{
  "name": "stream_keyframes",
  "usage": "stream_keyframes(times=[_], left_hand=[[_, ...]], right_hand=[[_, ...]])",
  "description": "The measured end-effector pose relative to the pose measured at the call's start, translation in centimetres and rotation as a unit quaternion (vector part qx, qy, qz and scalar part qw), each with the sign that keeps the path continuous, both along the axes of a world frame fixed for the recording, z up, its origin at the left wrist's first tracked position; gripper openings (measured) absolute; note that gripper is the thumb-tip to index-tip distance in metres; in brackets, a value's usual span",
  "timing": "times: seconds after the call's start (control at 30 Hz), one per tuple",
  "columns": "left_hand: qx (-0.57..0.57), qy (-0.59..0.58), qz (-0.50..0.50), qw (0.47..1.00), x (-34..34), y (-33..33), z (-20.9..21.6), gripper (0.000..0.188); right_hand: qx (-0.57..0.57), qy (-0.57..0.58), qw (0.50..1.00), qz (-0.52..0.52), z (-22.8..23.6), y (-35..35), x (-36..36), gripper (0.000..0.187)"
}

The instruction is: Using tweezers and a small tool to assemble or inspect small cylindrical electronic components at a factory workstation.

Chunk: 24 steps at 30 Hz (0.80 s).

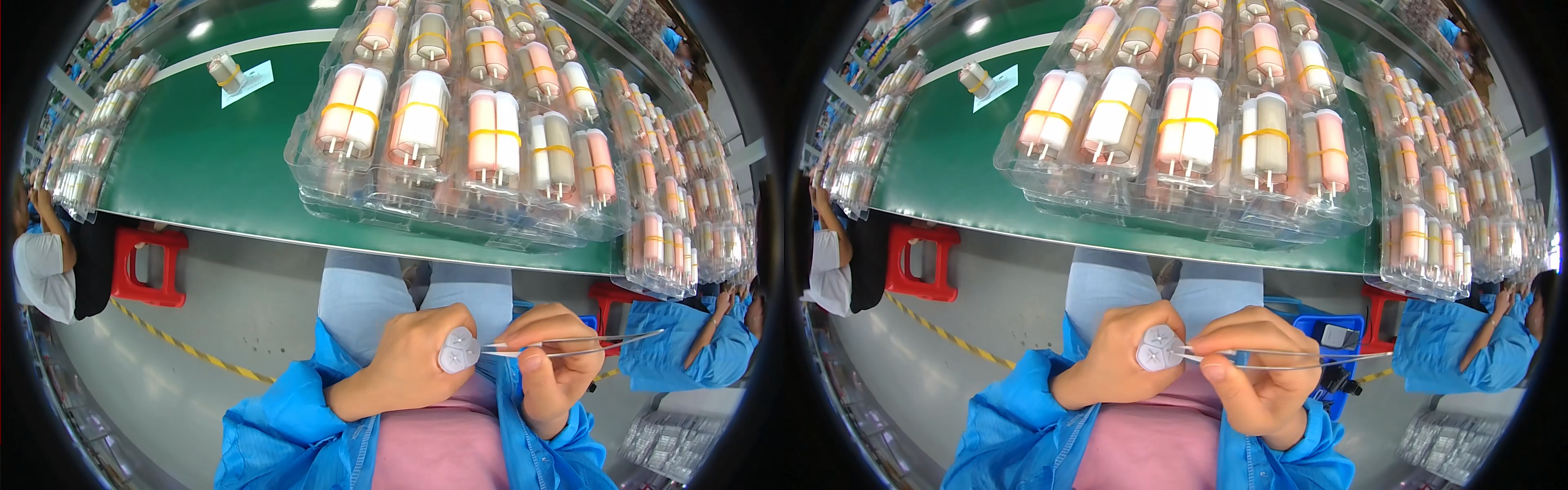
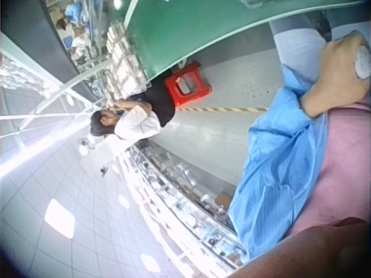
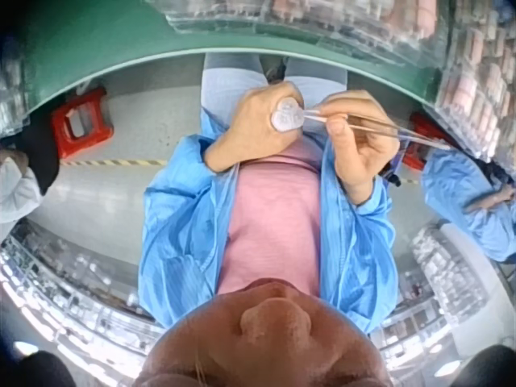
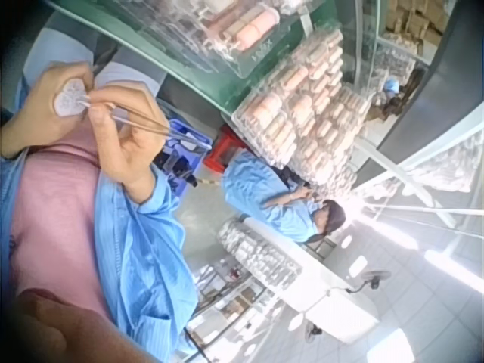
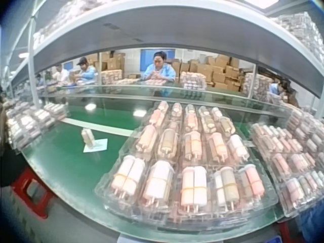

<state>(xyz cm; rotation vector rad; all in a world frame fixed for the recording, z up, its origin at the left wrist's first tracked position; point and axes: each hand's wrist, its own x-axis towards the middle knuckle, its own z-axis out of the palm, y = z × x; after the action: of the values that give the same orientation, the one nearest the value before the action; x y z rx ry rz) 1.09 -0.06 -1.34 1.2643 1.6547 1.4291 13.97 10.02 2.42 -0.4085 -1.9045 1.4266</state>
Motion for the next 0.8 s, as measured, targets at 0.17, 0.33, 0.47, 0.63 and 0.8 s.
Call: stream_keyframes(times=[0.17,0.33,0.47,0.63,0.8], left_hand=[[-0.015,-0.043,-0.016,0.999,-0.2,-0.1,0.2,0.017],[0.006,-0.020,-0.010,1.000,0.0,-0.1,0.0,0.018],[0.028,0.008,-0.002,1.000,0.1,-0.1,-0.1,0.020],[0.039,0.024,-0.001,0.999,0.2,0.0,-0.4,0.020],[0.035,0.033,0.001,0.999,0.2,0.0,-0.4,0.020]], right_hand=[[-0.013,0.015,1.000,0.013,-0.9,0.1,-0.2,0.015],[-0.004,0.023,0.999,0.032,-1.2,0.2,-0.6,0.015],[0.013,0.012,0.999,0.042,-1.0,0.1,-0.8,0.015],[0.021,0.015,0.999,0.041,-1.1,0.1,-1.0,0.014],[0.038,0.008,0.998,0.041,-0.9,0.1,-1.1,0.014]])
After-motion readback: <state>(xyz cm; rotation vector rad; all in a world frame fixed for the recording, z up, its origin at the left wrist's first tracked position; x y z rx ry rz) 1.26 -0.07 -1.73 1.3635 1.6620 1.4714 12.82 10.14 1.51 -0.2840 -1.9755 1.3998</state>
